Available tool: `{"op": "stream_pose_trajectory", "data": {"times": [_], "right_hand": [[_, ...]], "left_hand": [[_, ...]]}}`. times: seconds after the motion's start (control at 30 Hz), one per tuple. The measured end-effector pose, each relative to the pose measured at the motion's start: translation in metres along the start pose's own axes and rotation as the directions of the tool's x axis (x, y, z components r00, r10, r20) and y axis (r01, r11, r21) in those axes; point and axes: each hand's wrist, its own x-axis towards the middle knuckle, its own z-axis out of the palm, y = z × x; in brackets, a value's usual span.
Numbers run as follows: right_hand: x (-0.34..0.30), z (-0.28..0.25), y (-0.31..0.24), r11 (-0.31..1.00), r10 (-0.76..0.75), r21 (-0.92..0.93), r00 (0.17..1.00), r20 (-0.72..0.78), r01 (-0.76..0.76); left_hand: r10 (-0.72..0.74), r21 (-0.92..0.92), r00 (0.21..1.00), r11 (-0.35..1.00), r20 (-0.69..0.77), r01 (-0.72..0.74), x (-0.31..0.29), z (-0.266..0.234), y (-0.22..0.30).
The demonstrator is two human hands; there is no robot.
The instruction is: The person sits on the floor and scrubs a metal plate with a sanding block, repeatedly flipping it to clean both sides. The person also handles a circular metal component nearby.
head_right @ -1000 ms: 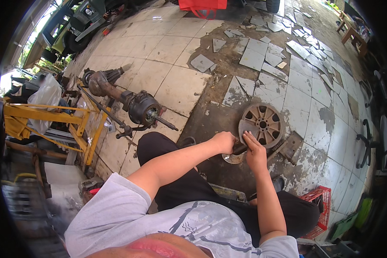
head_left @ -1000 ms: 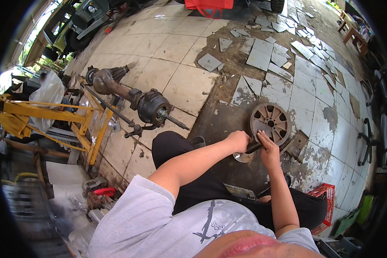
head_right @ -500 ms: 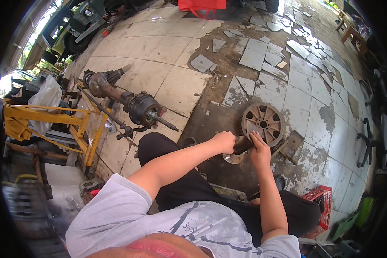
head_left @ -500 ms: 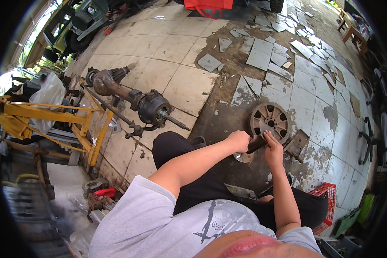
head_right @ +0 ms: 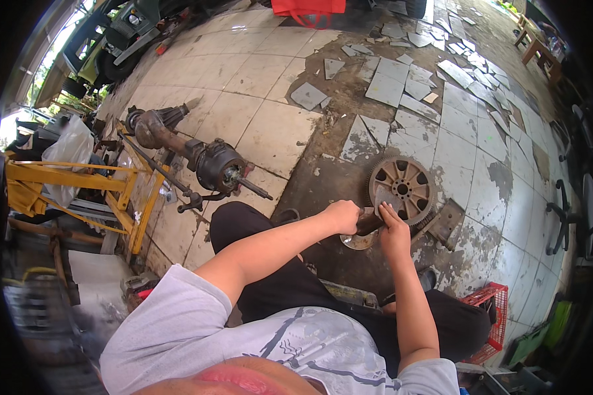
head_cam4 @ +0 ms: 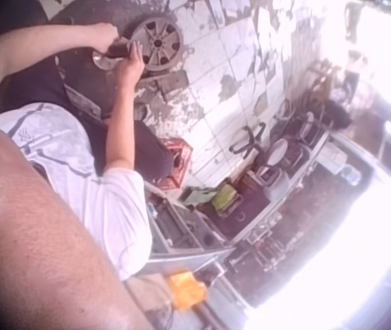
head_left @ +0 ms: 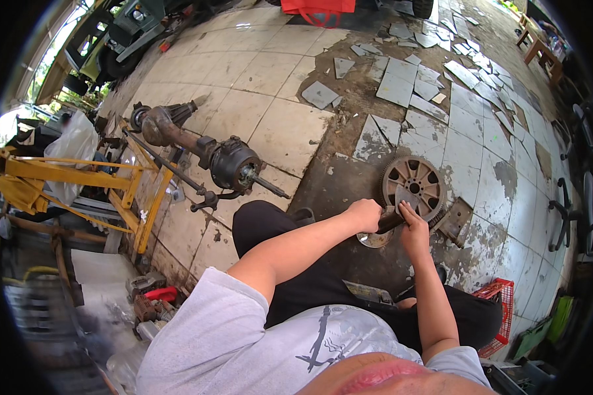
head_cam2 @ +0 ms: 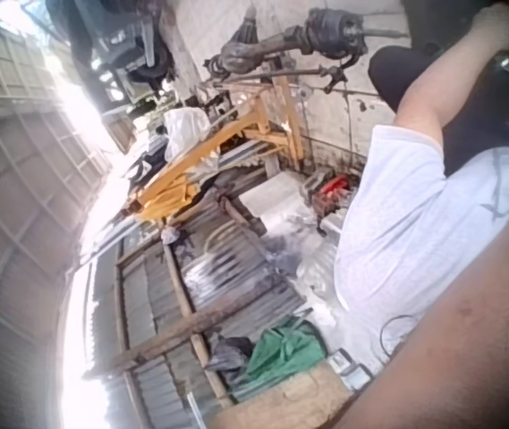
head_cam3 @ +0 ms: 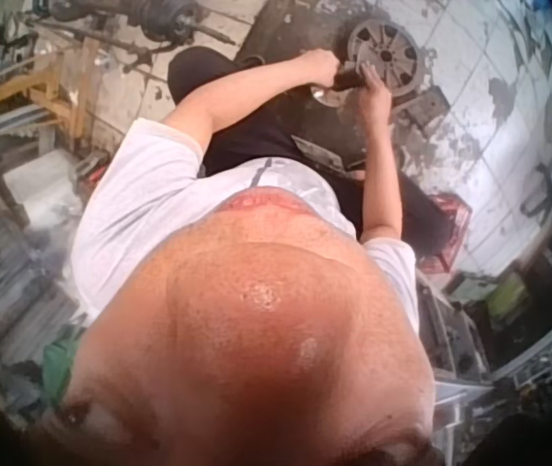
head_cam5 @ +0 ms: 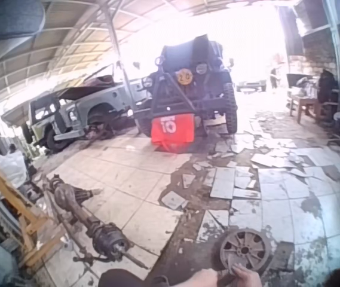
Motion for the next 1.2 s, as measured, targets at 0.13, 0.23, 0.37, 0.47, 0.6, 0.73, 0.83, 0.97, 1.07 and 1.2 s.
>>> {"op": "stream_pose_trajectory", "data": {"times": [0.13,0.23,0.37,0.47,0.6,0.73,0.83,0.97,1.07,1.2], "right_hand": [[0.002,-0.007,-0.003,0.995,-0.094,0.031,0.995,-0.024,0.094],[-0.003,0.003,0.003,0.996,-0.073,0.051,0.997,0.015,0.072],[-0.001,-0.007,-0.009,0.997,-0.077,0.014,0.997,-0.022,0.077],[0.000,-0.004,-0.001,0.998,-0.040,0.055,0.998,0.040,0.038],[0.002,-0.004,-0.006,0.998,-0.056,0.038,0.998,-0.006,0.056],[-0.001,-0.002,-0.002,0.998,-0.044,0.047,0.999,-0.004,0.044],[-0.001,-0.004,-0.001,0.998,-0.048,0.043,0.998,-0.028,0.049],[-0.002,-0.004,0.003,0.998,-0.052,0.032,0.998,0.041,0.051],[0.000,-0.003,0.008,0.999,-0.003,-0.051,1.000,0.009,0.004],[0.000,-0.005,-0.014,0.977,-0.213,0.048,0.974,0.077,0.210]], "left_hand": [[-0.008,0.036,1.000,0.999,0.014,0.007,0.000,-0.002,0.001],[-0.003,0.008,1.000,1.000,0.000,0.003,0.004,0.003,0.000],[-0.005,-0.013,1.000,1.000,-0.008,0.005,0.002,0.003,-0.001],[0.006,0.001,1.000,1.000,-0.003,-0.006,0.003,0.003,0.000],[0.000,0.002,1.000,1.000,-0.004,0.000,0.003,0.004,-0.001],[0.012,0.003,1.000,1.000,0.004,-0.012,0.004,0.003,-0.001],[-0.007,-0.011,1.000,1.000,0.005,0.007,0.003,0.002,-0.002],[0.012,0.020,1.000,1.000,0.016,-0.013,0.001,-0.001,0.003],[0.007,-0.011,1.000,1.000,0.017,-0.007,-0.001,-0.002,0.003],[0.008,0.021,1.000,1.000,0.017,-0.009,0.001,0.001,-0.001]]}}
